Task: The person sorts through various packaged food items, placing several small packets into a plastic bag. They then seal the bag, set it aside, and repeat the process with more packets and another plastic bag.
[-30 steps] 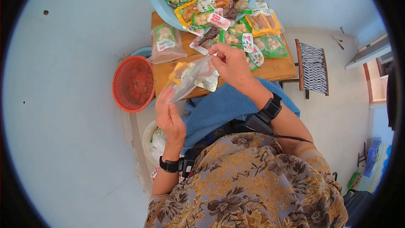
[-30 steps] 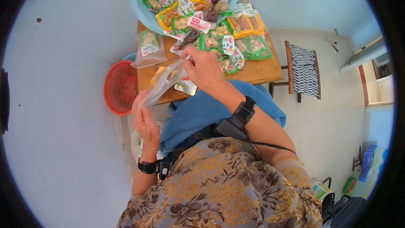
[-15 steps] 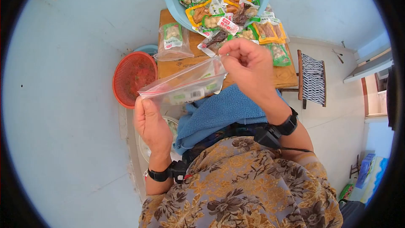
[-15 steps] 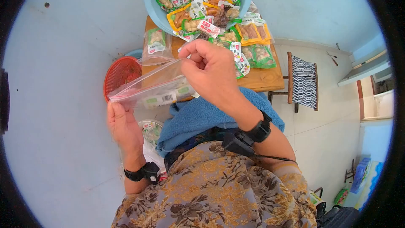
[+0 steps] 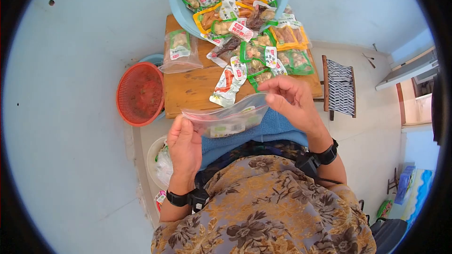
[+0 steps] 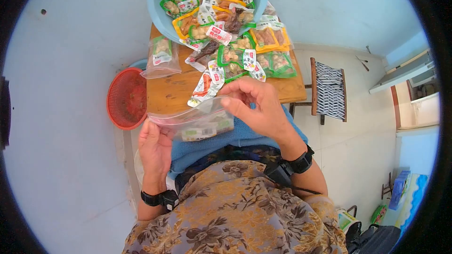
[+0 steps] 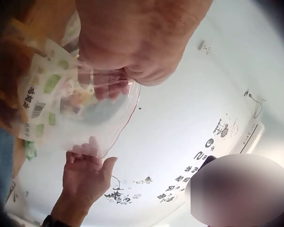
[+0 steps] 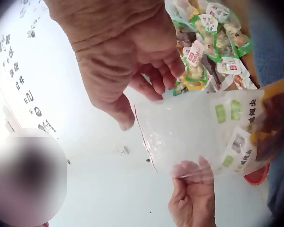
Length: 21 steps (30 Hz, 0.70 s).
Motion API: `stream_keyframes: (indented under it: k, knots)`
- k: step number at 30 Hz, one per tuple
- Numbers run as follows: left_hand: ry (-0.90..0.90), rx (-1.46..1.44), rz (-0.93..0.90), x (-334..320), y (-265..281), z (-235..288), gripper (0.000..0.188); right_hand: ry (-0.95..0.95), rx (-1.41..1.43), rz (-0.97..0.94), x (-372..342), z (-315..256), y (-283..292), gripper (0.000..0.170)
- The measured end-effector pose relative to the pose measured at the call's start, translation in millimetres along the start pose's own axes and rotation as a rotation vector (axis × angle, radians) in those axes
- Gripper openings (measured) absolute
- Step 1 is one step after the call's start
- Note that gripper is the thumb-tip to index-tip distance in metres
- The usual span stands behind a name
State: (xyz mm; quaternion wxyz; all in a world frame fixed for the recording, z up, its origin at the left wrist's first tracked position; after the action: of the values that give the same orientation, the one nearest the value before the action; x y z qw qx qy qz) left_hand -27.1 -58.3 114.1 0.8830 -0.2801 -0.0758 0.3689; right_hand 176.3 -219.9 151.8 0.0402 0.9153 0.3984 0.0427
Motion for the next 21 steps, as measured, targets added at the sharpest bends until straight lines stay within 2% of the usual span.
stream_keyframes:
  k: [1,2,4,11,13,18,20,21]
  knots:
    - [-0.005,0.001,0.011,0,0,1,0.031,0.081,0.001,-0.078,-1,2,2,0.02]
    - [-0.012,0.002,0.022,0,0,2,0.031,0.081,0.002,-0.077,-1,5,1,0.02]
    - [-0.016,0.001,0.017,1,2,1,0.032,0.295,-0.017,-0.044,0,6,1,0.024]
    - [-0.001,-0.014,0.037,1,1,2,0.034,0.283,0.085,-0.065,0,29,0,0.018]
    - [-0.008,0.006,0.024,1,4,4,0.033,0.221,0.114,-0.01,-1,30,-3,0.013]
    - [-0.053,0.137,-0.011,-1,12,14,0.035,0.261,0.218,0.033,-10,27,-15,0.009]
    - [-0.29,0.482,0.095,-2,1,33,0.036,0.25,0.229,0.047,-13,27,-17,0.009]
    - [-0.289,0.483,0.096,-1,-2,39,0.036,0.256,0.232,0.041,-15,27,-17,0.009]
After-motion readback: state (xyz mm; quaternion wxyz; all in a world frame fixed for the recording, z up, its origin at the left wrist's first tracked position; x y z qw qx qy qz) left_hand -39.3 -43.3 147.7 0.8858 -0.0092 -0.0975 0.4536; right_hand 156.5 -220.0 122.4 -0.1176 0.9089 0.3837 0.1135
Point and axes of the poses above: each hand's wrist, its own x-axis towards the middle knuckle, its own y-axis out of the back of the hand, z = x × y, the point moved 3 cm from there along x, towards the middle knuckle, and after that the axes turned 4 degrees about z, right-handed, at the moved point
